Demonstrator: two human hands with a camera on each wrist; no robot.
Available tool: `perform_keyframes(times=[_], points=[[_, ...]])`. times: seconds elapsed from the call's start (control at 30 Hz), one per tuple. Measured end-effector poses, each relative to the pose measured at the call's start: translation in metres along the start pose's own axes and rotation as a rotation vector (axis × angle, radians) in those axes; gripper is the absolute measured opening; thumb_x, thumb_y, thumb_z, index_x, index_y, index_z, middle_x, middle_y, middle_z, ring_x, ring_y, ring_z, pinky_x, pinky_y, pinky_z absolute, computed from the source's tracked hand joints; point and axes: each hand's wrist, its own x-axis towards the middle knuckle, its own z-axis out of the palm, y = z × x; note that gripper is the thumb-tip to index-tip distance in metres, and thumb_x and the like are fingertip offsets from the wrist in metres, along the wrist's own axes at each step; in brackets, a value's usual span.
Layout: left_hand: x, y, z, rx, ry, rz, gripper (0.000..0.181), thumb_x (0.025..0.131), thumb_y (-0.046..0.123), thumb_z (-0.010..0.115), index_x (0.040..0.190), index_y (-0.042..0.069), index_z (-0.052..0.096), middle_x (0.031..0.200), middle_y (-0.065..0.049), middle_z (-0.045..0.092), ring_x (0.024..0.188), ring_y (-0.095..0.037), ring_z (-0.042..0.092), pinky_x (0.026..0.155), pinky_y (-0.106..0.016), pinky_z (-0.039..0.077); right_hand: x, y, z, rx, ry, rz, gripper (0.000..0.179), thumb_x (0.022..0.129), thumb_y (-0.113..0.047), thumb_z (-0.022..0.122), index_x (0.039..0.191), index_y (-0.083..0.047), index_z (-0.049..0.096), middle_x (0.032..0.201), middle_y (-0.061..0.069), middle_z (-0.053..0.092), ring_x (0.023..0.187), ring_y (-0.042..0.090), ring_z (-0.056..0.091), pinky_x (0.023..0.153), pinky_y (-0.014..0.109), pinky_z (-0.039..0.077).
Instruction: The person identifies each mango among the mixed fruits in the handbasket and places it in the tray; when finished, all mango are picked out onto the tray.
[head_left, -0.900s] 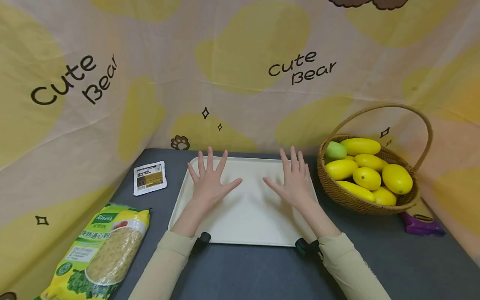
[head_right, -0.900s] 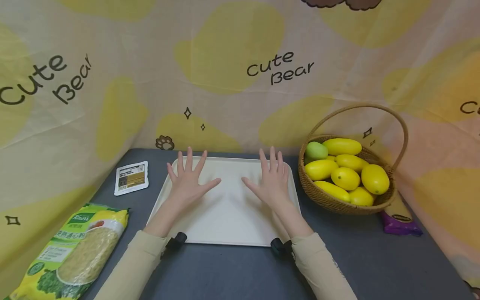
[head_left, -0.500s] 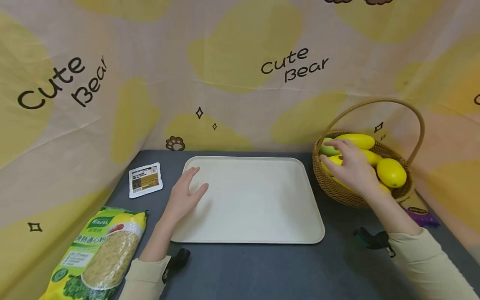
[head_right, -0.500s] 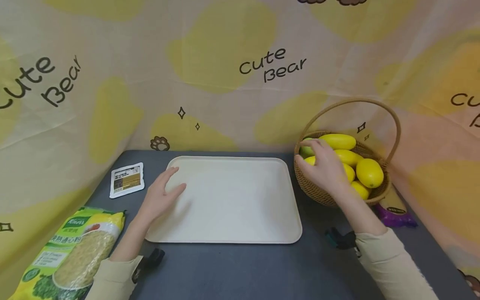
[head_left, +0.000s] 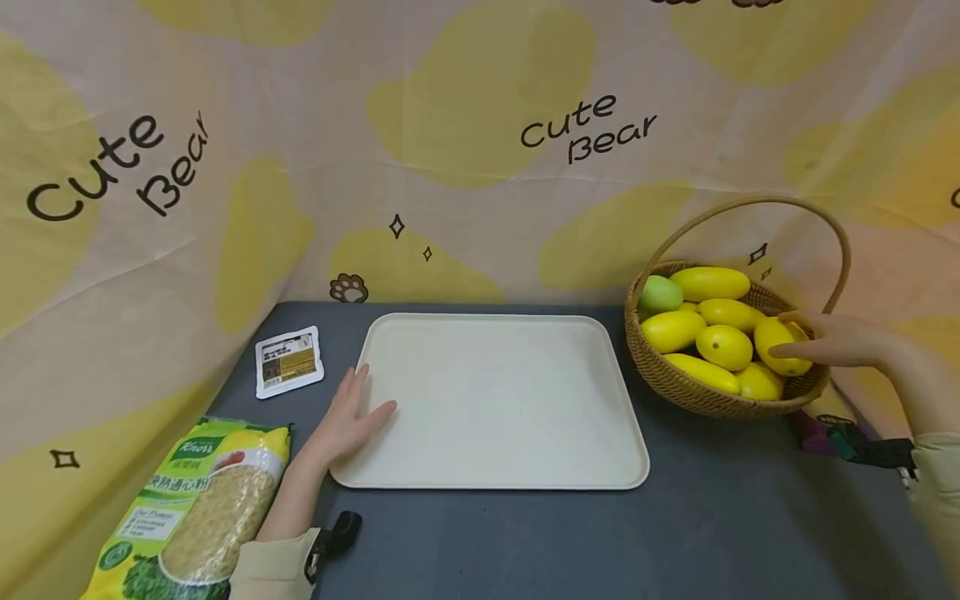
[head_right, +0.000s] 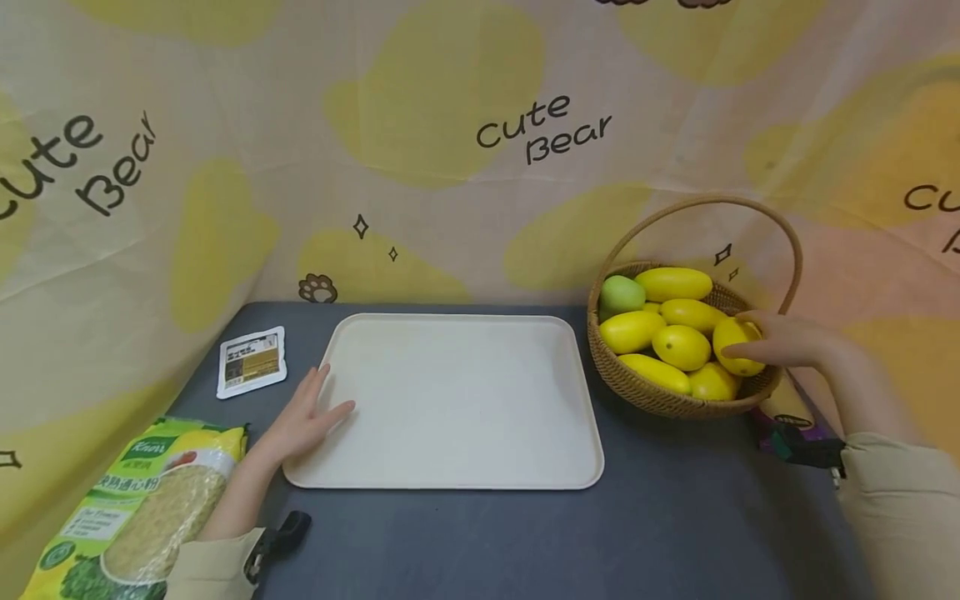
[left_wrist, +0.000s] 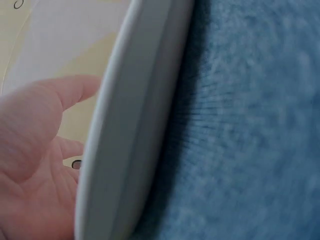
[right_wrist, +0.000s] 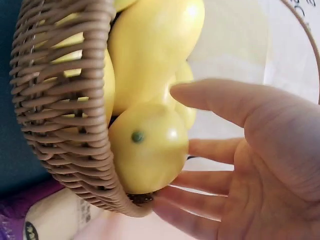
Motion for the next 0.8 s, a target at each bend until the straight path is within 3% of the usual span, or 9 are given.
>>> perform_keyframes(times=[0.1,0.33,0.5,0.8], points=[[0.0,-0.005,0.001,-0.009,0.018,0.0,0.084,0.098,0.044,0.051,0.155,0.001,0.007,0.158,-0.03,-0.003,0.144,-0.049,0.001,0.111,-0.066,0.011,0.0,0.002,0.001,0.028,-0.017,0.025,0.081,0.096,-0.038,0.057,0.139,0.023,0.025,0.132,0.052,0.028,0.115,0.068,0.034,0.087,0.072,0.036],[0.002,-0.014,0.006,-0.043,0.112,0.034,0.069,0.099,0.036,0.054,0.152,0.001,0.027,0.158,-0.028,0.008,0.143,-0.047,0.011,0.111,-0.063,0.017,0.002,0.007,0.002,0.058,0.06,0.044,0.087,0.09,-0.039,0.067,0.136,0.024,0.029,0.128,0.051,0.034,0.11,0.065,0.04,0.084,0.069,0.039],[0.004,-0.023,0.011,-0.062,0.192,0.055,0.056,0.098,0.027,0.057,0.145,0.001,0.041,0.158,-0.025,0.016,0.143,-0.045,0.017,0.111,-0.061,0.021,0.004,0.017,0.008,0.098,0.01,0.038,0.092,0.091,-0.041,0.065,0.14,0.024,0.021,0.132,0.052,0.028,0.115,0.067,0.032,0.086,0.07,0.035],[0.004,-0.026,0.014,-0.025,0.159,0.108,0.064,0.098,0.031,0.056,0.15,0.002,0.033,0.161,-0.02,0.009,0.145,-0.043,0.011,0.111,-0.065,0.013,0.004,0.022,0.014,0.127,-0.031,0.02,0.095,0.093,-0.036,0.063,0.141,0.025,0.009,0.129,0.051,0.026,0.114,0.066,0.029,0.087,0.071,0.031]])
